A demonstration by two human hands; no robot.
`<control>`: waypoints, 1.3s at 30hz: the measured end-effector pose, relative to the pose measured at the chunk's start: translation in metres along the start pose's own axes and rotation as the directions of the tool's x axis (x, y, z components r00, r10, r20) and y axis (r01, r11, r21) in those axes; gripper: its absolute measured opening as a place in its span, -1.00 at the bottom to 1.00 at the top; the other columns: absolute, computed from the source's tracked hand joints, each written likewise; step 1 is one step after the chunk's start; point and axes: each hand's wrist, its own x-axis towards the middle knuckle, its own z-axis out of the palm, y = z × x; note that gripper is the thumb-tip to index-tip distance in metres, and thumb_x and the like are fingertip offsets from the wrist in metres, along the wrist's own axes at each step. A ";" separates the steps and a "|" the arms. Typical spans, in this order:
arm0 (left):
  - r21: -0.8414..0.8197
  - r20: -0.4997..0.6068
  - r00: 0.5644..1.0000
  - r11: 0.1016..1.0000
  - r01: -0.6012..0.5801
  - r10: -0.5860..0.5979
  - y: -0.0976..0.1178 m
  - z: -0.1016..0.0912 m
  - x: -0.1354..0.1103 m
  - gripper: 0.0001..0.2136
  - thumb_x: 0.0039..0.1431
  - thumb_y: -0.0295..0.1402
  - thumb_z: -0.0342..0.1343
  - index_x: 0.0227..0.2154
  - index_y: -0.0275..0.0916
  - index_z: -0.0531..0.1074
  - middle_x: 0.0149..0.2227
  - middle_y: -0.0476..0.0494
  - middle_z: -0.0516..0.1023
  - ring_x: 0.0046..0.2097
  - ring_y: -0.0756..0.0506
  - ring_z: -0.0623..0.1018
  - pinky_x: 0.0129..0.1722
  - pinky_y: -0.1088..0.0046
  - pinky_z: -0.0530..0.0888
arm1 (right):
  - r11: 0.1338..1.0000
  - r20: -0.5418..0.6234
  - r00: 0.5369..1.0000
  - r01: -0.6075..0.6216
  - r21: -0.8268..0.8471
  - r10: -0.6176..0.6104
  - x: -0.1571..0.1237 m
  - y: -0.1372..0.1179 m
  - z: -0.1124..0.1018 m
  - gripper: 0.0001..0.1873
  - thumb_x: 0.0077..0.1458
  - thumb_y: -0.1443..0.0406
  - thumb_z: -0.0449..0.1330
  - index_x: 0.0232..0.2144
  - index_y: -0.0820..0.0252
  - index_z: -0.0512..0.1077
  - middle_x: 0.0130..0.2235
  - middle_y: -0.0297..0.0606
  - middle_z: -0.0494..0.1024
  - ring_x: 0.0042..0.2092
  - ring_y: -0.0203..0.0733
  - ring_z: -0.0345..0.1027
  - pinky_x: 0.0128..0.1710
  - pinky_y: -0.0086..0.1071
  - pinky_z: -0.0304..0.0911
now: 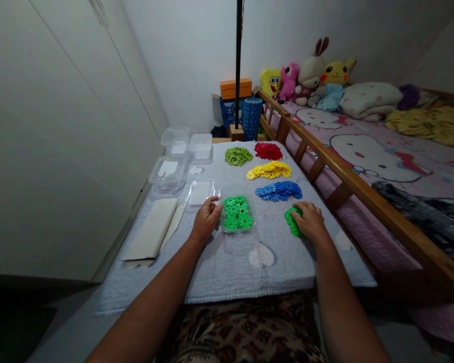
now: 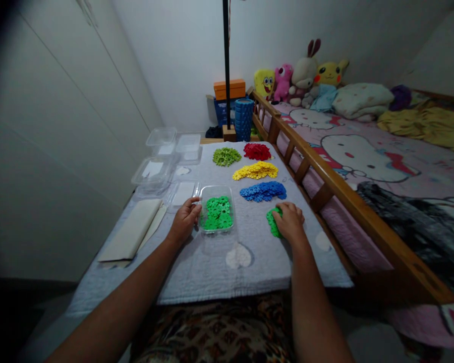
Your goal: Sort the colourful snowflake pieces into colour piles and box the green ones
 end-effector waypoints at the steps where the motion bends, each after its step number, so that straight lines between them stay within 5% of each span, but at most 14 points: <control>1: 0.001 0.000 1.000 1.000 0.006 -0.006 0.000 0.000 0.000 -0.60 0.21 -0.04 0.10 -0.03 -0.22 0.38 -0.57 0.18 0.21 -0.56 0.05 0.28 -0.56 0.58 0.26 | 1.000 0.003 1.000 0.015 -0.005 -0.015 -0.002 -0.003 0.002 -0.62 0.21 0.15 0.07 -0.04 0.12 0.54 0.10 -0.08 0.48 0.09 0.09 0.27 0.12 -0.07 0.13; 12: -0.004 0.017 1.000 1.000 0.000 0.000 -0.006 0.000 0.002 -0.60 0.22 -0.05 0.09 -0.02 -0.22 0.35 -0.56 0.18 0.24 -0.56 0.05 0.29 -0.55 0.57 0.26 | 0.988 -0.090 0.988 0.113 -0.104 -0.123 -0.021 -0.043 0.018 -0.65 0.23 0.15 0.15 -0.02 0.15 0.53 0.15 -0.02 0.42 0.10 0.13 0.23 0.08 -0.06 0.15; 20: 0.006 0.011 1.000 1.000 -0.015 0.015 -0.006 -0.001 0.002 -0.61 0.23 -0.06 0.09 -0.03 -0.23 0.37 -0.57 0.18 0.22 -0.55 0.05 0.28 -0.52 0.56 0.26 | 0.967 -0.047 0.965 0.256 -0.007 -0.256 -0.023 -0.066 0.027 -0.64 0.21 0.18 0.19 0.03 0.12 0.47 0.06 -0.09 0.51 0.05 0.10 0.27 0.03 -0.12 0.16; 28: -0.006 0.020 1.000 1.000 0.007 -0.007 -0.005 -0.001 0.002 -0.59 0.23 -0.03 0.08 -0.02 -0.23 0.36 -0.57 0.18 0.22 -0.55 0.05 0.28 -0.54 0.57 0.26 | 0.941 -0.173 0.938 0.321 0.110 -0.300 -0.025 -0.062 0.027 -0.72 0.15 0.24 0.17 -0.08 0.11 0.50 0.05 -0.12 0.52 0.09 0.04 0.25 0.12 -0.10 0.08; 39: -0.024 0.028 0.999 0.999 0.027 -0.026 -0.003 0.000 0.001 -0.58 0.22 -0.03 0.09 -0.01 -0.22 0.35 -0.57 0.19 0.21 -0.58 0.06 0.26 -0.60 0.58 0.26 | 0.920 -0.155 0.933 0.350 0.176 -0.325 -0.028 -0.061 0.026 -0.77 0.16 0.31 0.15 -0.14 0.12 0.52 -0.06 -0.15 0.59 0.01 0.01 0.29 0.07 -0.10 0.06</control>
